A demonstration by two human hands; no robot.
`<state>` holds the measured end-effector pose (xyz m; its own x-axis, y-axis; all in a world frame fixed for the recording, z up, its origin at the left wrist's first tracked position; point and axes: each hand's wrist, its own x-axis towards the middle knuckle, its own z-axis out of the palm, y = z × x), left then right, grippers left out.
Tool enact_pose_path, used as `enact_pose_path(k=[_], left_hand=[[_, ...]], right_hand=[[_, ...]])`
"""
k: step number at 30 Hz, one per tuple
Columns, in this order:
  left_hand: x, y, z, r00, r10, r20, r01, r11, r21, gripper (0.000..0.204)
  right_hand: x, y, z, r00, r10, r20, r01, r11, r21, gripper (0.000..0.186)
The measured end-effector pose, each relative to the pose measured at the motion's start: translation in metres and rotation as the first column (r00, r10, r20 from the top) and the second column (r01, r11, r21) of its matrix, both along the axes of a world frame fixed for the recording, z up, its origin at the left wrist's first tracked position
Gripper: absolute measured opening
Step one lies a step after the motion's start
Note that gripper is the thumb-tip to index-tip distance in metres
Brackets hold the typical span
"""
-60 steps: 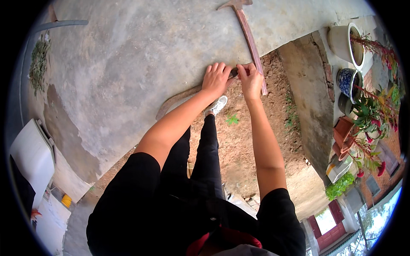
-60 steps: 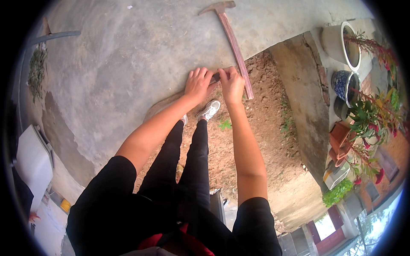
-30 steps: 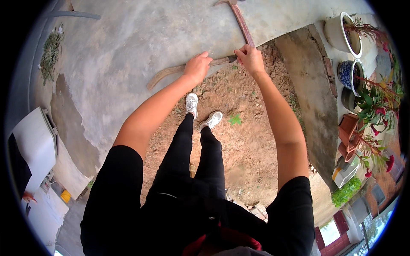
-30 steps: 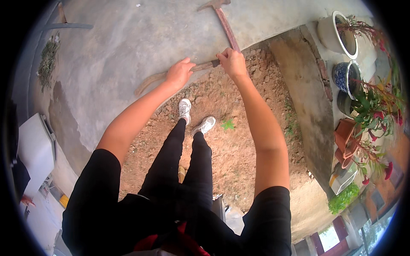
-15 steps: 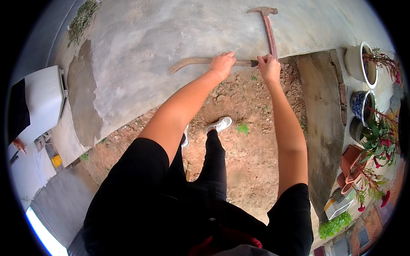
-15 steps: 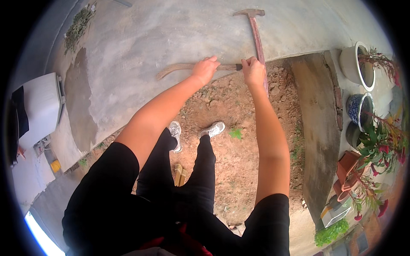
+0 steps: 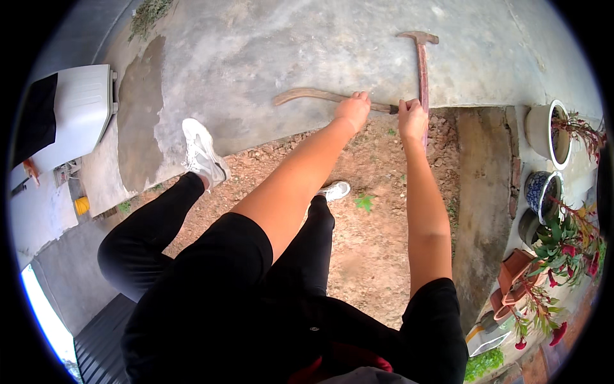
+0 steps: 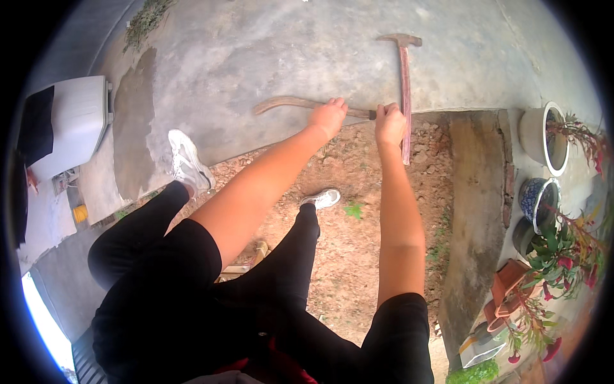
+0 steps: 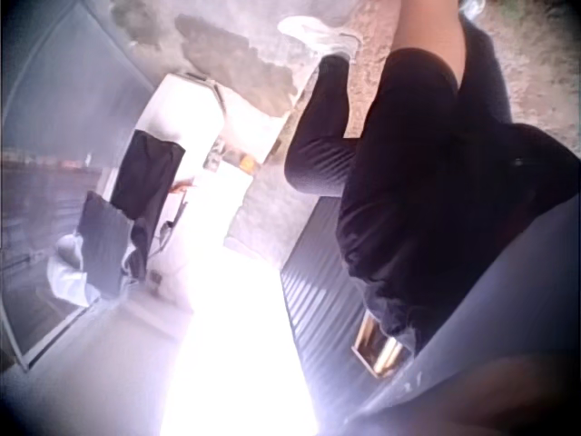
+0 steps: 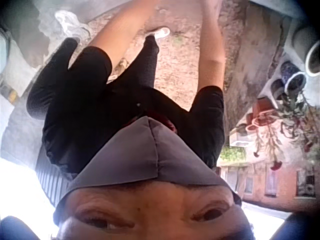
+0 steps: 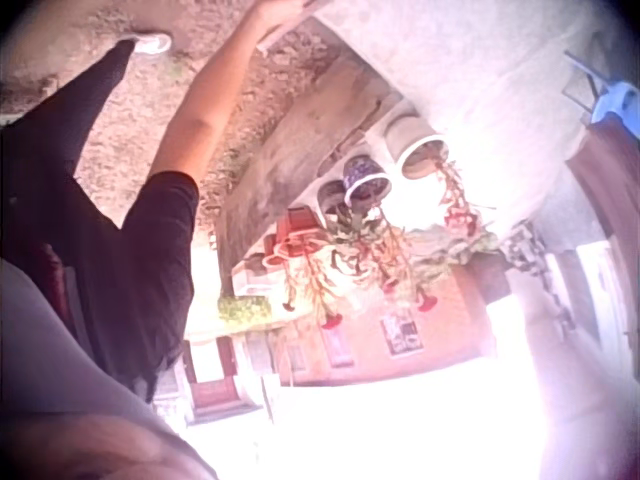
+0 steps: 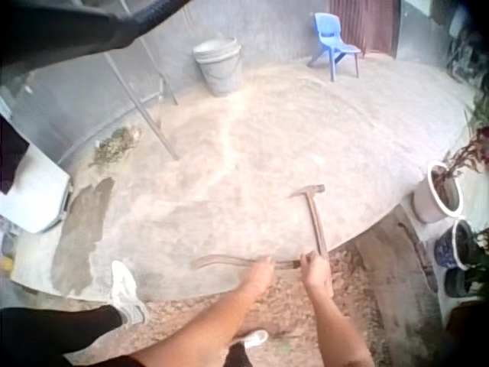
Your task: The person holds a sickle and a hammer, then uses the hammer to strike the sickle's head, likely to tighten the metal head onto the wooden handle. The person repeatedly strikes the tool while holding it against a concrete surface.
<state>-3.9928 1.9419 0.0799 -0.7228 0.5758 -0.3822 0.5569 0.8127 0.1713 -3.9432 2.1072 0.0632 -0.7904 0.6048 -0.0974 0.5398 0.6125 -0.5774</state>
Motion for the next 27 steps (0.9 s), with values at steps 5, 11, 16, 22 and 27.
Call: enact_pose_path(k=[5,11,16,22,27], left_hand=[[0.028,-0.009,-0.001,0.999,0.018,-0.043,-0.018,1.000,0.013,0.049],[0.021,0.004,0.007,0.999,0.009,0.033,-0.005,0.995,-0.100,0.062],[0.018,0.004,0.006,0.997,-0.051,0.063,0.060,0.987,-0.148,0.065],[0.021,0.010,0.002,0.985,-0.171,0.015,0.170,0.965,-0.201,0.058],[0.001,0.024,0.007,0.988,-0.156,-0.013,0.154,0.963,0.221,0.040]], right_hand=[[-0.008,0.002,-0.010,0.998,-0.050,0.029,0.050,0.999,-0.001,0.026],[-0.009,-0.001,-0.021,0.996,-0.053,-0.077,0.055,0.998,0.019,0.025],[-0.001,-0.005,-0.015,0.995,-0.050,-0.086,0.050,0.999,-0.005,0.025],[0.008,0.000,-0.012,0.997,-0.059,-0.057,0.053,0.993,-0.106,0.026],[0.016,-0.007,-0.009,0.986,-0.115,-0.118,0.083,0.965,-0.248,0.023]])
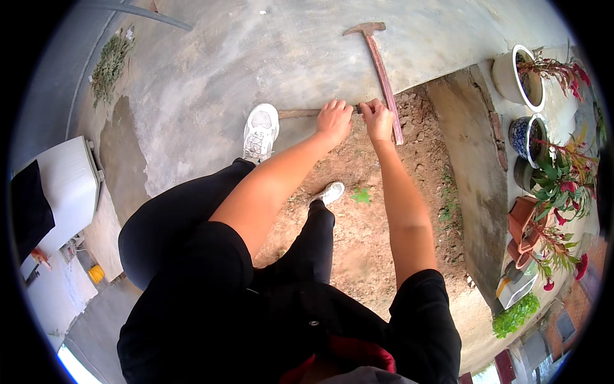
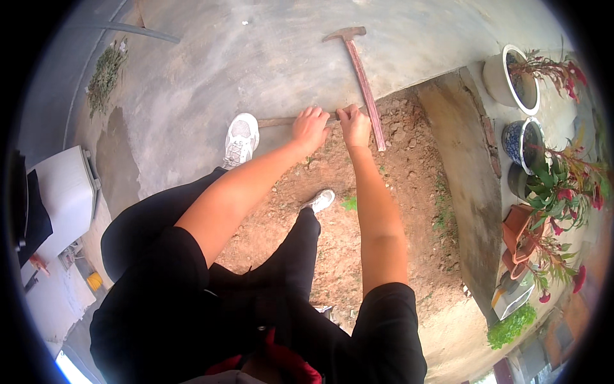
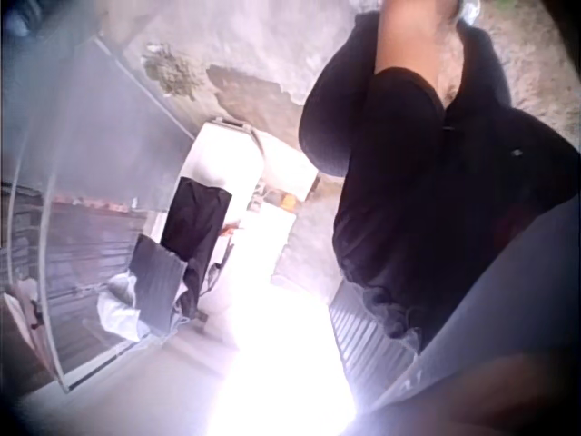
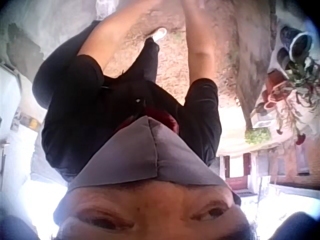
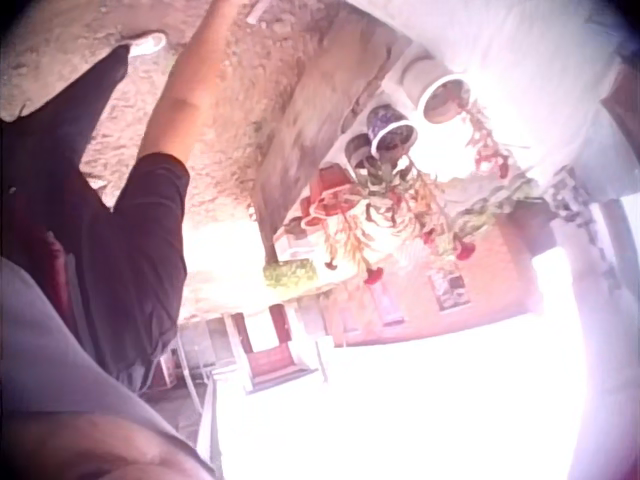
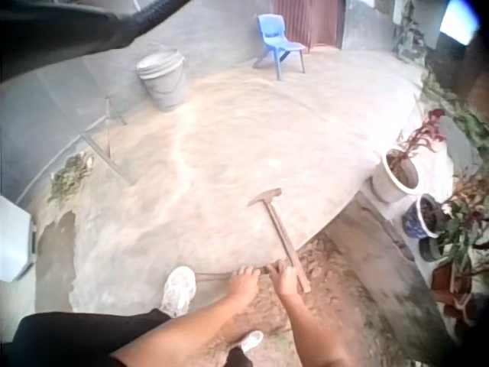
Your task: The person holds a sickle and a hammer, then uses the hammer to strike the sickle's head, likely to tighten the metal head onto the wooden handle. The person repeatedly strikes the tool while holding it against a concrete surface.
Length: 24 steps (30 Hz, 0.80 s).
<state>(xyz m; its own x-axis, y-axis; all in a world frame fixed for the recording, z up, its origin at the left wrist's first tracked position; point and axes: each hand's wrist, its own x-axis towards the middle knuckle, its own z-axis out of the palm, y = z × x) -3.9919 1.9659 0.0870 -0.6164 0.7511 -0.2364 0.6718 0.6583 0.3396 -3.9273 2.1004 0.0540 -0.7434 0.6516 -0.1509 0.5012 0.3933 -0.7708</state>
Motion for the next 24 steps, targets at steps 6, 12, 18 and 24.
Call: enact_pose_path(k=[6,12,18,24], left_hand=[[-0.014,0.034,-0.039,0.903,0.244,0.353,-0.393,0.801,0.451,0.022],[-0.018,0.032,-0.053,0.947,0.111,0.300,-0.260,0.814,0.520,0.018],[-0.027,0.026,-0.051,0.936,0.057,0.347,-0.237,0.833,0.500,0.008],[-0.026,0.031,-0.051,0.944,0.056,0.324,-0.213,0.854,0.475,0.008]], right_hand=[[0.000,0.004,0.012,0.988,0.105,-0.116,-0.104,0.994,0.015,0.017],[0.002,-0.007,0.014,0.990,0.008,-0.141,0.010,0.992,0.128,0.017],[0.020,0.042,0.018,0.973,-0.223,-0.055,0.229,0.938,0.262,0.055],[0.015,0.060,-0.025,0.969,-0.081,0.234,0.064,0.995,0.079,0.039]])
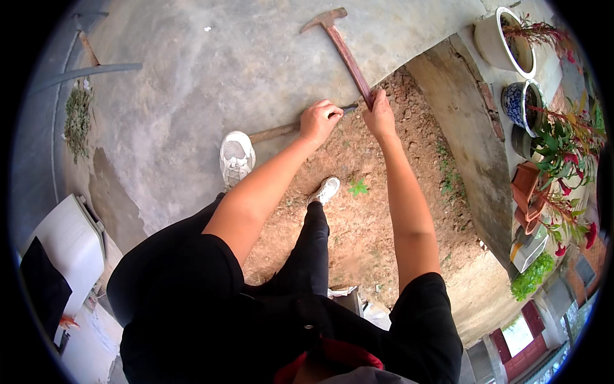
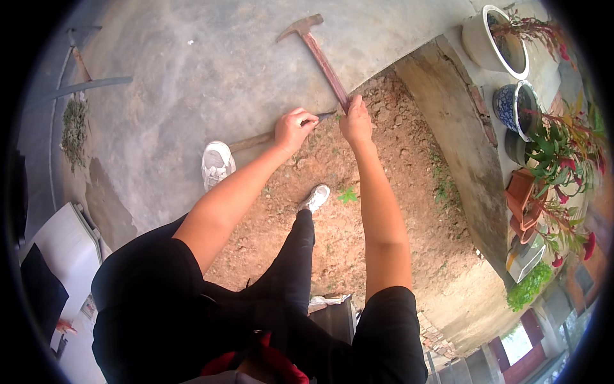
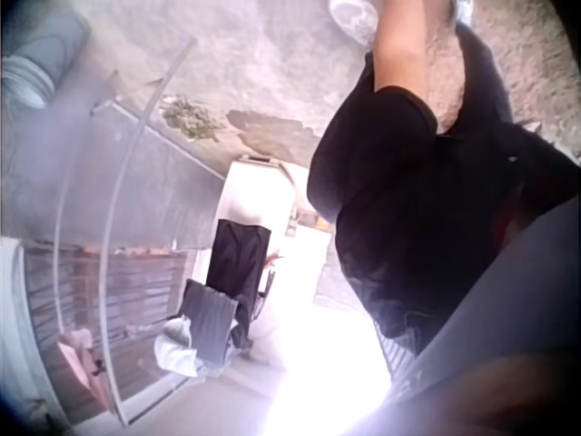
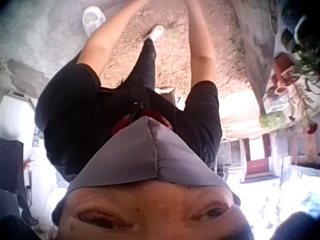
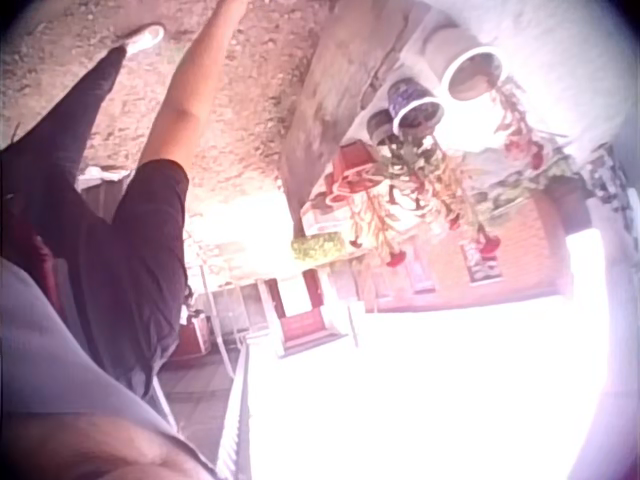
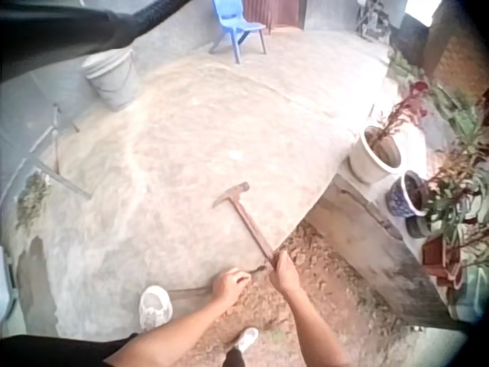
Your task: The person holds a sickle and a hammer, then uses the hammer to strike the sickle's head, likely to tighten the metal head onto the wooden handle. The person repeatedly strikes the tool while holding it against a concrete surface.
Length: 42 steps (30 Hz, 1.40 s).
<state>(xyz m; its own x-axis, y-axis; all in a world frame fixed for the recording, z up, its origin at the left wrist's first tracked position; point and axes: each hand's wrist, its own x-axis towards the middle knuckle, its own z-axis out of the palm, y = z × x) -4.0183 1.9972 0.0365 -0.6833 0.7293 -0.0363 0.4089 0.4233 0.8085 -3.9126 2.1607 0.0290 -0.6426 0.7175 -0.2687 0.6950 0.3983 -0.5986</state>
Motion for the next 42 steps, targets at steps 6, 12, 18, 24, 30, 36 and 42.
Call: enact_pose_path(k=[6,12,18,24,30,36,42], left_hand=[[-0.006,0.003,0.008,0.999,-0.035,-0.016,0.033,0.997,-0.074,0.008],[-0.002,0.001,0.004,0.999,-0.043,0.000,0.043,0.996,-0.079,0.007],[-0.001,0.002,-0.002,0.998,-0.052,-0.047,0.048,0.996,-0.073,0.007],[0.003,0.003,0.003,0.997,-0.060,-0.052,0.056,0.995,-0.078,0.005],[0.002,0.001,-0.001,0.986,-0.130,-0.103,0.118,0.986,-0.114,0.005],[0.003,-0.001,-0.007,0.981,-0.126,-0.151,0.106,0.986,-0.129,0.005],[0.008,0.004,-0.002,0.977,-0.130,-0.170,0.097,0.976,-0.194,0.006]], right_hand=[[-0.023,-0.006,0.043,0.974,-0.040,0.223,0.016,0.994,0.105,0.032],[0.073,-0.058,0.100,0.989,-0.086,0.122,0.103,0.985,-0.137,0.042],[0.139,-0.144,0.157,0.983,-0.182,0.002,0.177,0.951,-0.255,0.029],[0.192,-0.189,0.140,0.910,-0.391,0.137,0.414,0.855,-0.312,0.030],[0.220,-0.228,0.118,0.918,-0.336,0.211,0.395,0.822,-0.409,0.032],[0.202,-0.242,0.109,0.908,-0.395,0.141,0.415,0.801,-0.432,0.030],[0.191,-0.189,0.078,0.940,-0.341,0.032,0.336,0.902,-0.271,0.030]])
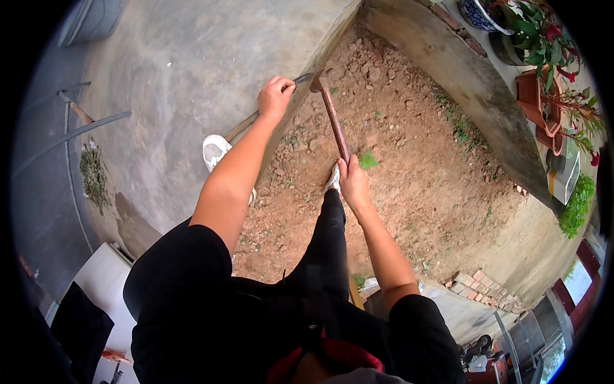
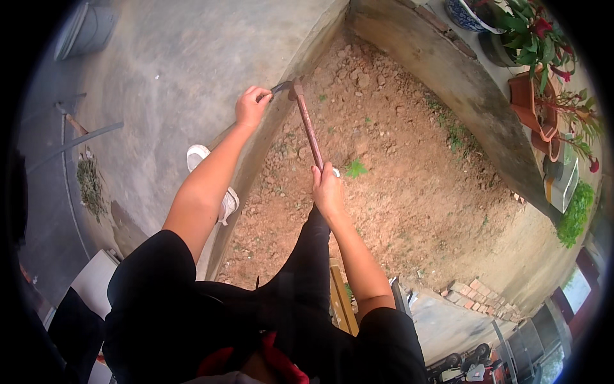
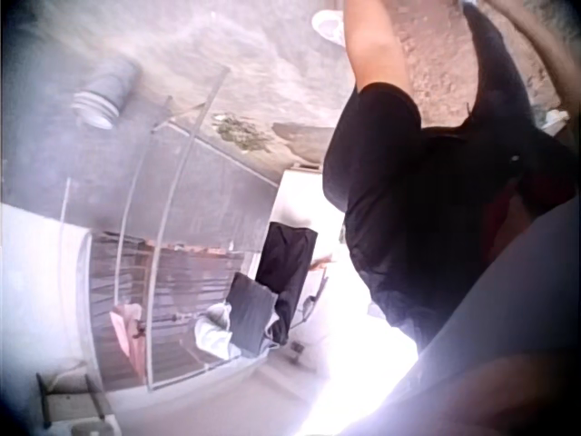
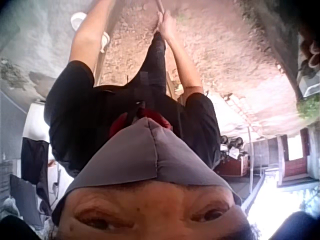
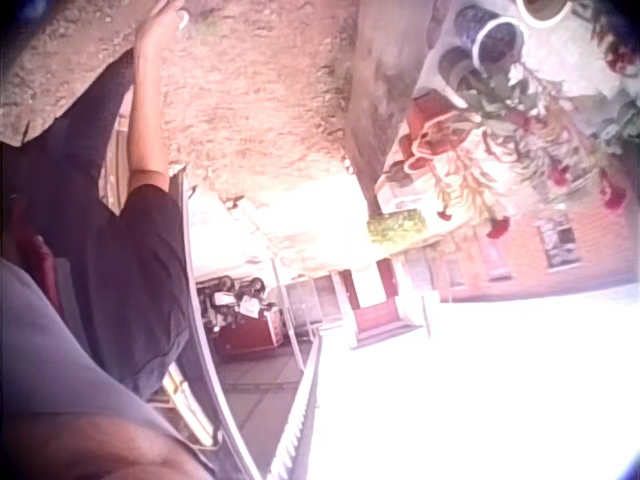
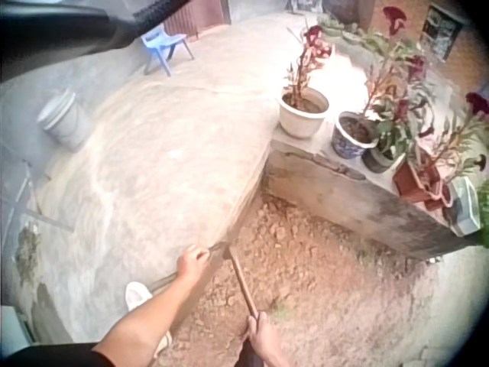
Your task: The person holds a sickle and a hammer, then uses the hammer to strike the sickle's head, likely to tighten the metal head onto the wooden handle. The person repeatedly strikes the tool while holding it against a concrete surface.
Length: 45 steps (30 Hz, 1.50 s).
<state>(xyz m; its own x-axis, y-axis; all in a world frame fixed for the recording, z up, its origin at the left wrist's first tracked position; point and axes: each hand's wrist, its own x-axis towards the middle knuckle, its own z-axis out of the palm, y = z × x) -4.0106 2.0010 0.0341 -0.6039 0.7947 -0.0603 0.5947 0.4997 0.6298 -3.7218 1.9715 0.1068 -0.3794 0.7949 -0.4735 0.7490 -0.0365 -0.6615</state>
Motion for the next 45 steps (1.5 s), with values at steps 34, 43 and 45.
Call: enact_pose_path(k=[34,43,45], left_hand=[[-0.011,-0.006,-0.002,0.988,0.081,0.129,-0.099,0.986,0.134,0.012],[-0.011,-0.006,0.009,0.967,0.093,0.238,-0.116,0.990,0.084,0.008],[-0.012,-0.007,0.004,0.967,0.107,0.230,-0.131,0.987,0.089,0.006]], right_hand=[[-0.018,-0.006,0.064,0.978,0.207,0.024,-0.209,0.968,0.140,0.021],[-0.016,-0.001,0.057,0.969,0.222,0.109,-0.235,0.964,0.124,0.022],[-0.016,-0.003,0.060,0.973,0.203,0.105,-0.216,0.969,0.124,0.021]])
